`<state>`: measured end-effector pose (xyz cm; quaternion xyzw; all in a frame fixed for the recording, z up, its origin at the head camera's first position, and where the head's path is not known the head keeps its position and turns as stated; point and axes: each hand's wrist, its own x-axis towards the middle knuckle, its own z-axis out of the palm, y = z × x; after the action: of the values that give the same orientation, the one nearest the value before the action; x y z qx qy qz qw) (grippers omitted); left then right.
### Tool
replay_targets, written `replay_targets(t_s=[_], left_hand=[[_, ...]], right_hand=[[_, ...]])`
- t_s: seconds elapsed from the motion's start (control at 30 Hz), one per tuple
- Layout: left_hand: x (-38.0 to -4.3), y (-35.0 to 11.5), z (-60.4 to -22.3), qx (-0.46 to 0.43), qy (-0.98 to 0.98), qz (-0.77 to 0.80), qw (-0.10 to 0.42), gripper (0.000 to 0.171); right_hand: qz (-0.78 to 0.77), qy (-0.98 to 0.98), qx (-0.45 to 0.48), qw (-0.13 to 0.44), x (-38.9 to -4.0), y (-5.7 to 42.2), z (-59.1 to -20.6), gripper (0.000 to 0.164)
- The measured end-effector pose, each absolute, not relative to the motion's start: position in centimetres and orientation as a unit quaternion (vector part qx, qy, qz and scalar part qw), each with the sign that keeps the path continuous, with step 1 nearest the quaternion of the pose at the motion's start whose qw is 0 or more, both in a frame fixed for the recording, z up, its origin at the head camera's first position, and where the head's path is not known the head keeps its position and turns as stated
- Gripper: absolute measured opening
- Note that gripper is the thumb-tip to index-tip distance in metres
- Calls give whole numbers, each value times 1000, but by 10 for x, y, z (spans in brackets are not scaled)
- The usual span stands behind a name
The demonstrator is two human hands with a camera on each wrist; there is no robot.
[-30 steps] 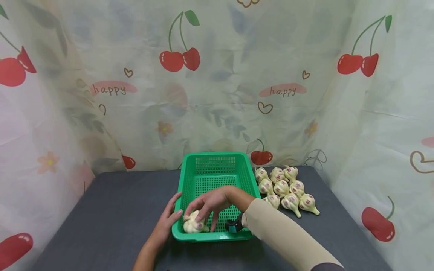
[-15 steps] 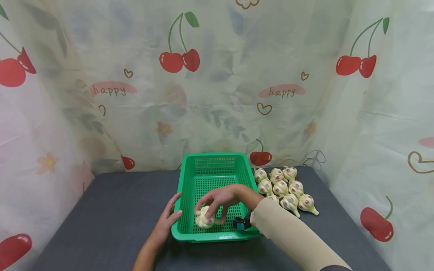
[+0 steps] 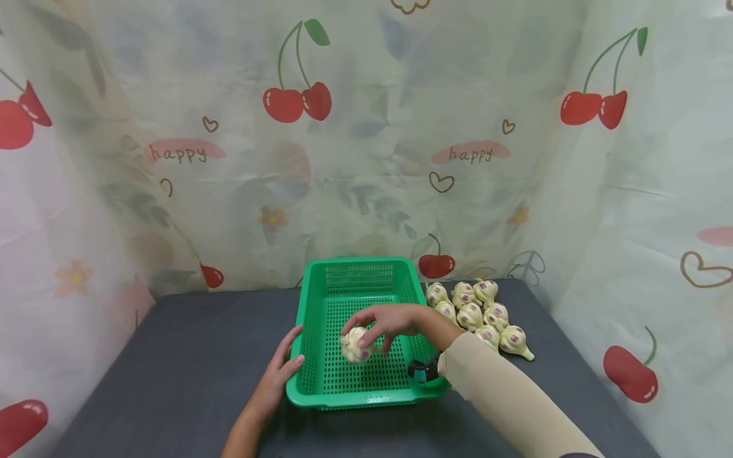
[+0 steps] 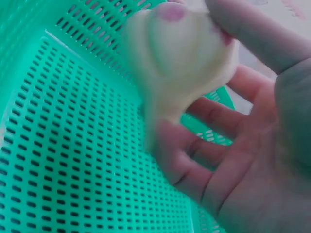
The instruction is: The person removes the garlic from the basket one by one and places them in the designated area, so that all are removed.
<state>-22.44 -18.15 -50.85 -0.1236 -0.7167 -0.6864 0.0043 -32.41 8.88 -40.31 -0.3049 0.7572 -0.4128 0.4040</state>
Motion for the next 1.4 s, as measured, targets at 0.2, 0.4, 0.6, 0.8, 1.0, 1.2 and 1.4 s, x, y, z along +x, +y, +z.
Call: replay_targets(t_s=[0.2,0.4,0.6,0.8,1.0,1.2,1.4], left_hand=[[-224,-182,-509,-126,-721,-682,9,54],[-224,-182,-509,-123,-721,-681,10,55],[-225,-181,-509,-128,-719,-684,8,55],[-225,-181,-507,-135,-727,-674,14,54],[-225,-181,-506,-136,-726,-674,8,54],[-225,-181,-506,-132,-726,-674,7,54],[-225,-181,-509,-128,-725,-677,11,55]], right_hand=[[-441,771,-311,338,-325,101,-401,41],[-492,758,-325,279,-325,116,-399,46],[-534,751,-317,226,-323,132,-397,47],[-562,751,-309,155,-323,146,-392,48],[-592,756,-264,87,-321,164,-392,47],[-632,734,-244,38,-319,184,-397,49],[-663,717,-214,9,-318,206,-403,51]])
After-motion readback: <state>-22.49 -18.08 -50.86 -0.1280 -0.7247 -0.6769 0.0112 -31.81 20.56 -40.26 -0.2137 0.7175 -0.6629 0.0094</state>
